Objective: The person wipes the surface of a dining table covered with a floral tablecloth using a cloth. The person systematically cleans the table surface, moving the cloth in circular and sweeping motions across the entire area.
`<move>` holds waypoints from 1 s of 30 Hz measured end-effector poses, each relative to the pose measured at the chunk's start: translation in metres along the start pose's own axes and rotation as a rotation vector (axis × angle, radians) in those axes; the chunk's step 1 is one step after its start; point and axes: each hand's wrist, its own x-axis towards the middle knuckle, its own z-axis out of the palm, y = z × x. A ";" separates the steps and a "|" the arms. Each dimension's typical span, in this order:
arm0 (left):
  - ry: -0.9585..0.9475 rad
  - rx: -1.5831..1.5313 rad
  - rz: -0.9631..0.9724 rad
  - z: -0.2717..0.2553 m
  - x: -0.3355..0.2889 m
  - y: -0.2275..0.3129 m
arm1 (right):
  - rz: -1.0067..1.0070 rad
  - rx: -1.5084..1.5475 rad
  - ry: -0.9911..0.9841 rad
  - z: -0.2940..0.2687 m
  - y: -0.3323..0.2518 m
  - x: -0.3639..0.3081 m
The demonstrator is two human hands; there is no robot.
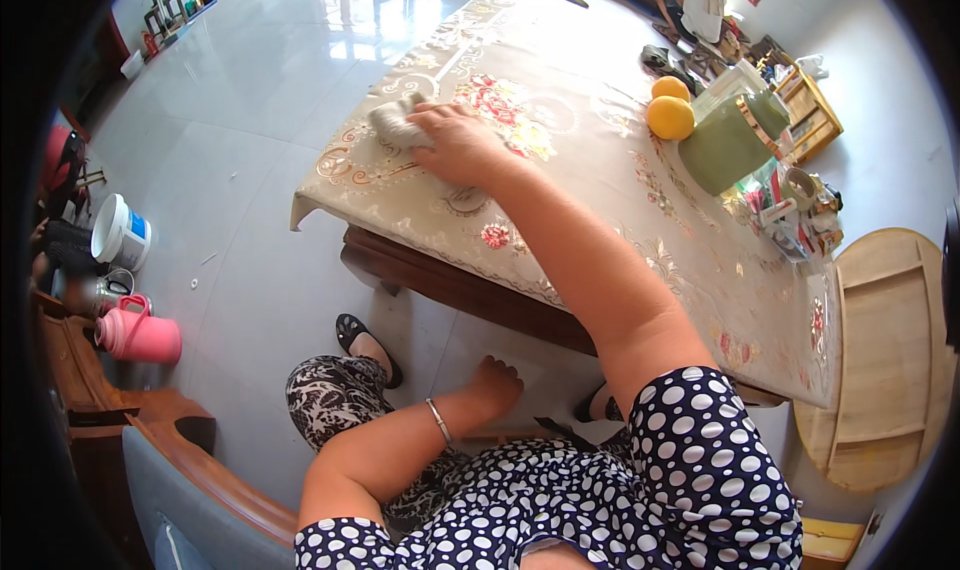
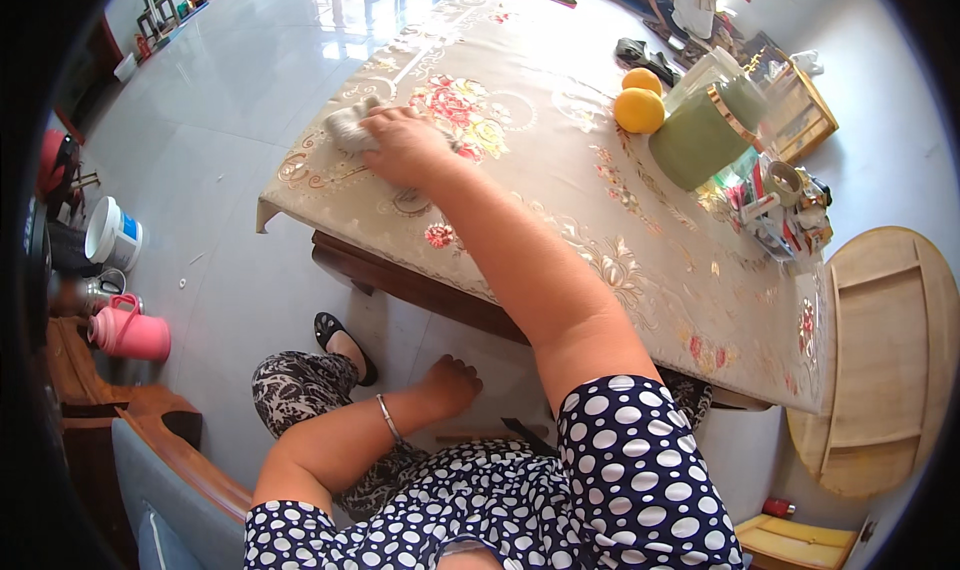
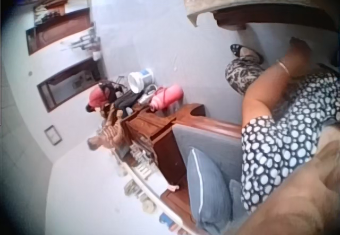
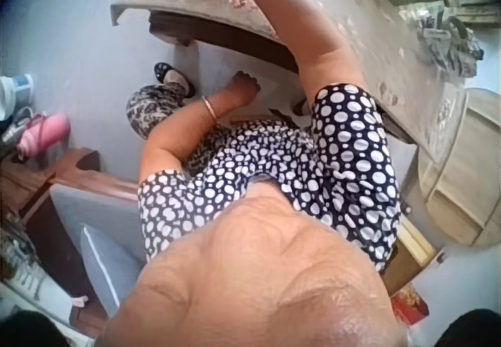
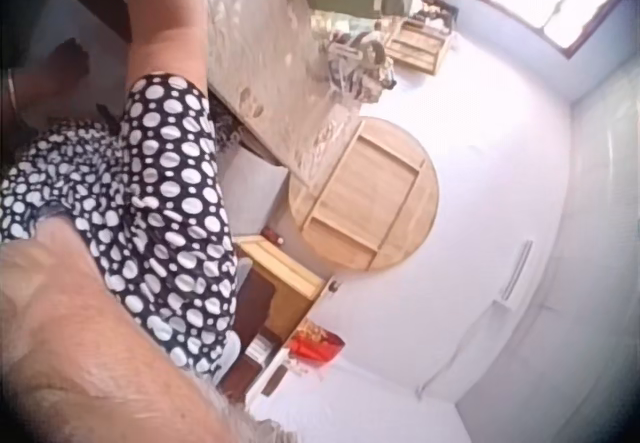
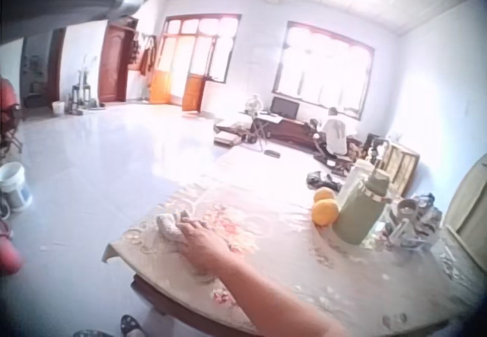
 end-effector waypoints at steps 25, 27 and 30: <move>-0.097 0.045 0.079 0.016 -0.001 -0.004 | 1.062 -0.274 0.531 -0.153 0.210 -0.535; -0.133 0.066 0.069 0.021 -0.001 -0.004 | 1.033 -0.263 0.440 -0.150 0.198 -0.520; -0.113 0.093 0.061 0.024 -0.004 -0.004 | 0.833 -0.298 0.419 -0.131 0.168 -0.477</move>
